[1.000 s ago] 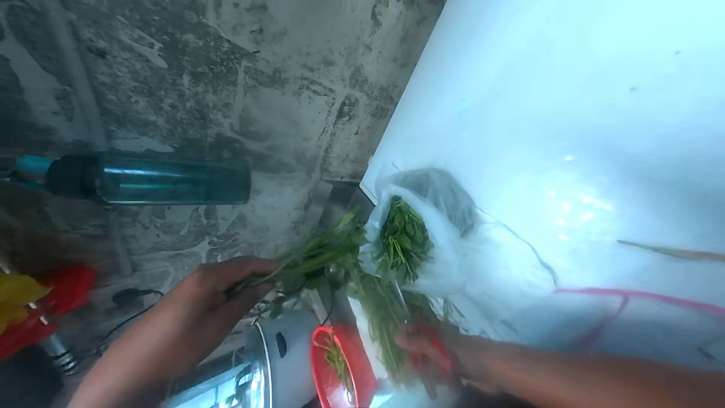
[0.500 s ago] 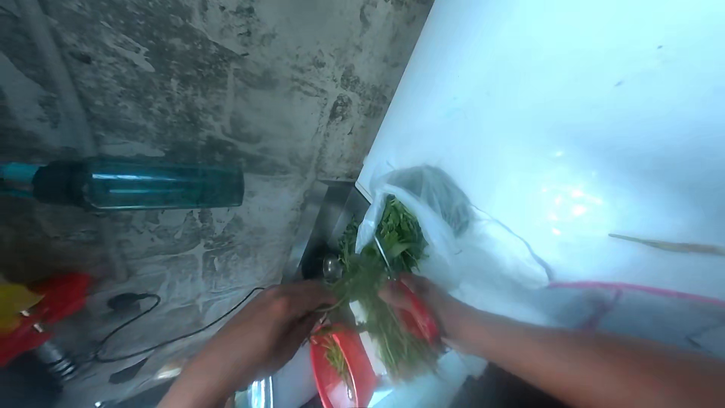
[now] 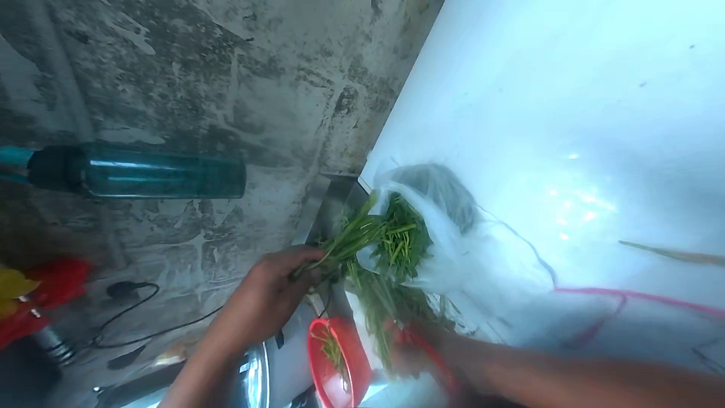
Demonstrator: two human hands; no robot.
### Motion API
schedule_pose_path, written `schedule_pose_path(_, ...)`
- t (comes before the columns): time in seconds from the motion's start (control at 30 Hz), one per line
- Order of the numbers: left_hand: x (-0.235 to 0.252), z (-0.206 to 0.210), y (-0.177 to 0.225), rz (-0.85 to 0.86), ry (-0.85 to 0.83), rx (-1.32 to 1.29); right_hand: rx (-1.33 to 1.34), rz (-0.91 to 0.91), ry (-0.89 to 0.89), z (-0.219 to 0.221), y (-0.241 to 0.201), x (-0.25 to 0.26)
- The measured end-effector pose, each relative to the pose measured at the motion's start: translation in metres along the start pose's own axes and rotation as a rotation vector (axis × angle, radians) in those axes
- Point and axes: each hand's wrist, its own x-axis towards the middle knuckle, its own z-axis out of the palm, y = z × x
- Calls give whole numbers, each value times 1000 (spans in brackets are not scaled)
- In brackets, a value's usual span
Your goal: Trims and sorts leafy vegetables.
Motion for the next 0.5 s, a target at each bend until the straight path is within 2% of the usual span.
schedule_pose_path(0.1, 3, 17, 6, 12, -149, -89, 10, -139, 26, -3, -9, 8)
schedule_pose_path(0.23, 10, 31, 6, 4, -333, -112, -1, -67, 236, -9, -35, 11)
schedule_pose_path(0.37, 21, 37, -6, -102, -308, -68, -44, -3, 422, -14, -36, 14)
schedule_pose_path(0.5, 27, 35, -14, -134, -228, -147, 50, -45, 415, -17, -23, 15)
